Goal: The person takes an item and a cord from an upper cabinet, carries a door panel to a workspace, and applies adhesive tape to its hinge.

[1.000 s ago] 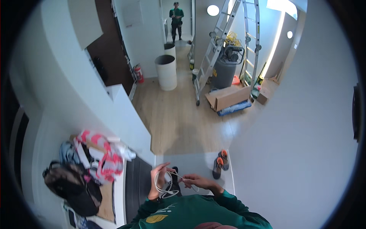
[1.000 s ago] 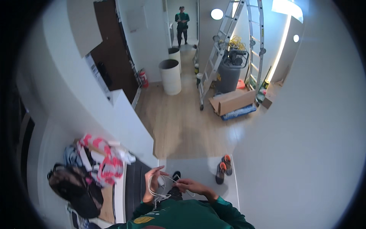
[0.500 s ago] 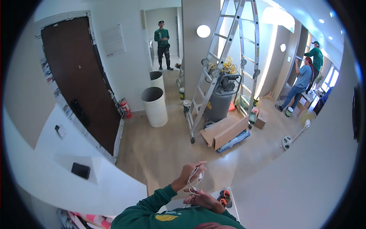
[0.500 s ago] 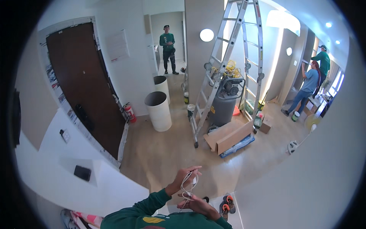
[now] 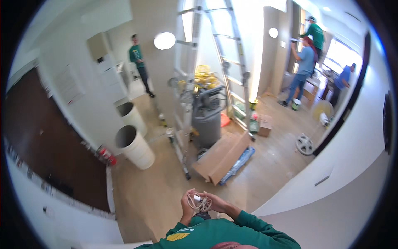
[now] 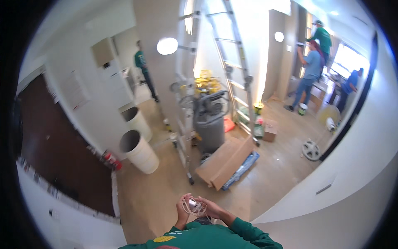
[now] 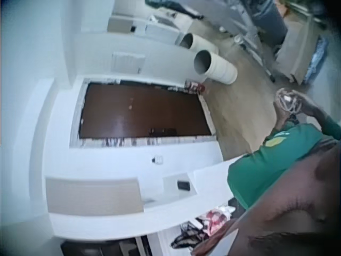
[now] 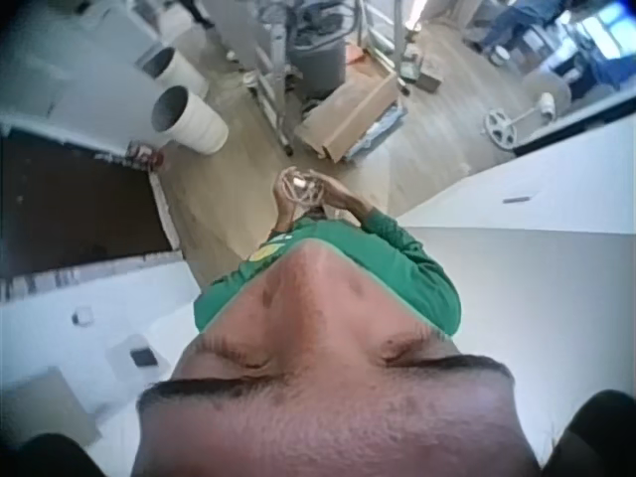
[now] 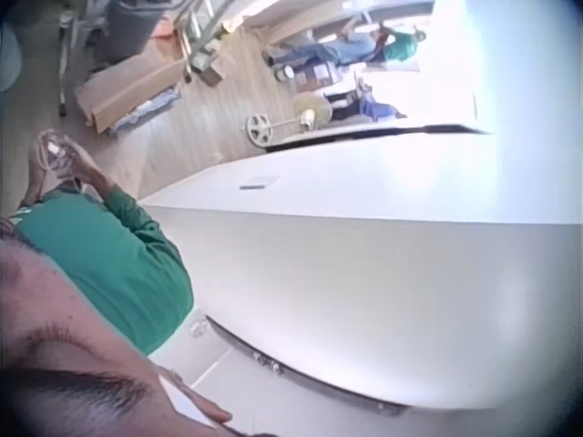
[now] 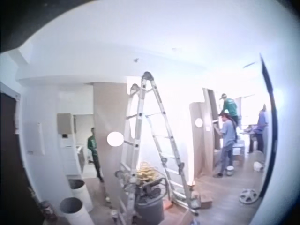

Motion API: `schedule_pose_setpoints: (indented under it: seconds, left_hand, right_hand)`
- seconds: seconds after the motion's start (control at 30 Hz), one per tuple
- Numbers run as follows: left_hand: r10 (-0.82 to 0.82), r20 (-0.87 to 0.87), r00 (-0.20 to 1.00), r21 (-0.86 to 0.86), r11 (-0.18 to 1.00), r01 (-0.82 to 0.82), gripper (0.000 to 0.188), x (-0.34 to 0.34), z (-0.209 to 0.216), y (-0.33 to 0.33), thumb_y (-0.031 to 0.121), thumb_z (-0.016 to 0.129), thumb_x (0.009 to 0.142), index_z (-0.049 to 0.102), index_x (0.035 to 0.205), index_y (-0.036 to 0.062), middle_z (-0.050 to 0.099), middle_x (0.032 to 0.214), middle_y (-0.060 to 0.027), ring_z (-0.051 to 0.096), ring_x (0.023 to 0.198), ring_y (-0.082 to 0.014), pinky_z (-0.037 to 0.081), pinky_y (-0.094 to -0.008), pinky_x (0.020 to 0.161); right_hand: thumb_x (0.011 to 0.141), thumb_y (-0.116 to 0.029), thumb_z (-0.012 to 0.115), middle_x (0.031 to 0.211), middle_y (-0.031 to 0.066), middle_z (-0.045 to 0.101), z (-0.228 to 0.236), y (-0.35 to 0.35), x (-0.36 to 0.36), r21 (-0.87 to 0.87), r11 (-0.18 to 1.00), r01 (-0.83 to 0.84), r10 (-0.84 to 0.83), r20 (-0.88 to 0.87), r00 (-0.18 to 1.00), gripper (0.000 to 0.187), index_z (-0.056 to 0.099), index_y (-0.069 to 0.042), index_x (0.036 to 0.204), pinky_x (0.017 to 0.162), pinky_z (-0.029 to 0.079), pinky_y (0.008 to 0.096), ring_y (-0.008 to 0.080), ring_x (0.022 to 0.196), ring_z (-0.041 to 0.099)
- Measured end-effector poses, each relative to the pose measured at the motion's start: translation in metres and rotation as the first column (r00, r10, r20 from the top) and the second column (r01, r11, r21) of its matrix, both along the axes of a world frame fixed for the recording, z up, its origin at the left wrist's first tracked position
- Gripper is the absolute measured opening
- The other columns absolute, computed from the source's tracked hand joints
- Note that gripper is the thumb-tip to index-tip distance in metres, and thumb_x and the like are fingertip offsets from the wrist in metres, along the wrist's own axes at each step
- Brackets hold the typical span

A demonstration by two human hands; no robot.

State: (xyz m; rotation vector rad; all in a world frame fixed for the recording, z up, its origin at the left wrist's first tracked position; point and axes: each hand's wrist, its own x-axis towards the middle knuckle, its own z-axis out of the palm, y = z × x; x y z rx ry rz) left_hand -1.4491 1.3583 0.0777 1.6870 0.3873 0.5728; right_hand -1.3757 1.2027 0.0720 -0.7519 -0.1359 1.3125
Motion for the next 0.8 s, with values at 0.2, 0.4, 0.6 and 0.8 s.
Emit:
schedule_pose_setpoints:
  seconds: [0.2, 0.4, 0.6, 0.8]
  left_hand:
    - [-0.287, 0.000, 0.958, 0.195, 0.939, 0.282, 0.033, 0.206, -0.009, -0.016, 0.027, 0.057, 0.101, 0.062, 0.115, -0.0017, 0.066, 0.102, -0.0102, 0.063, 0.095, -0.0151, 0.051, -0.0277, 0.082]
    - [-0.811, 0.013, 0.585, -0.066, 0.583, 0.810, 0.058, 0.406, 0.021, -0.097, 0.020, 0.070, 0.092, 0.045, 0.139, -0.0006, 0.059, 0.116, -0.0110, 0.062, 0.102, -0.0180, 0.053, -0.0290, 0.084]
    - [-0.949, -0.267, 0.169, 0.313, 0.081, 0.946, 0.090, 0.575, 0.048, -0.204, 0.025, 0.078, 0.084, 0.024, 0.153, 0.0039, 0.044, 0.139, -0.0185, 0.060, 0.109, -0.0280, 0.054, -0.0354, 0.079]
    - [-0.903, -0.354, 0.243, 0.270, 0.150, 0.951, 0.085, 0.751, -0.042, -0.292, 0.032, 0.077, 0.083, 0.034, 0.147, -0.0023, 0.055, 0.128, -0.0219, 0.060, 0.107, -0.0317, 0.051, -0.0402, 0.087]
  right_hand:
    - [0.099, -0.045, 0.055, 0.116, 0.0031, 0.065, -0.034, -0.005, 0.166, 0.032, 0.969, 0.244, -0.237, -0.149, 0.960, 0.041, 0.058, -0.013, 0.124, 0.091, 0.053, 0.0350, 0.0148, 0.103, 0.063]
    - [0.100, -0.042, 0.053, 0.110, 0.0023, 0.066, -0.019, -0.121, 0.316, 0.062, 0.784, 0.618, -0.617, -0.039, 0.786, 0.039, 0.059, -0.012, 0.125, 0.076, 0.052, 0.0293, 0.0114, 0.093, 0.063]
    - [0.101, -0.043, 0.048, 0.102, 0.0083, 0.064, -0.041, -0.265, 0.373, -0.092, 0.307, 0.947, -0.919, -0.288, 0.269, 0.043, 0.057, -0.008, 0.125, 0.074, 0.051, 0.0310, 0.0187, 0.082, 0.061]
    - [0.098, -0.045, 0.052, 0.091, 0.0091, 0.063, -0.101, -0.441, 0.450, -0.142, -0.058, 0.988, -0.928, -0.357, -0.105, 0.042, 0.062, -0.009, 0.116, 0.063, 0.052, 0.0310, 0.0201, 0.071, 0.059]
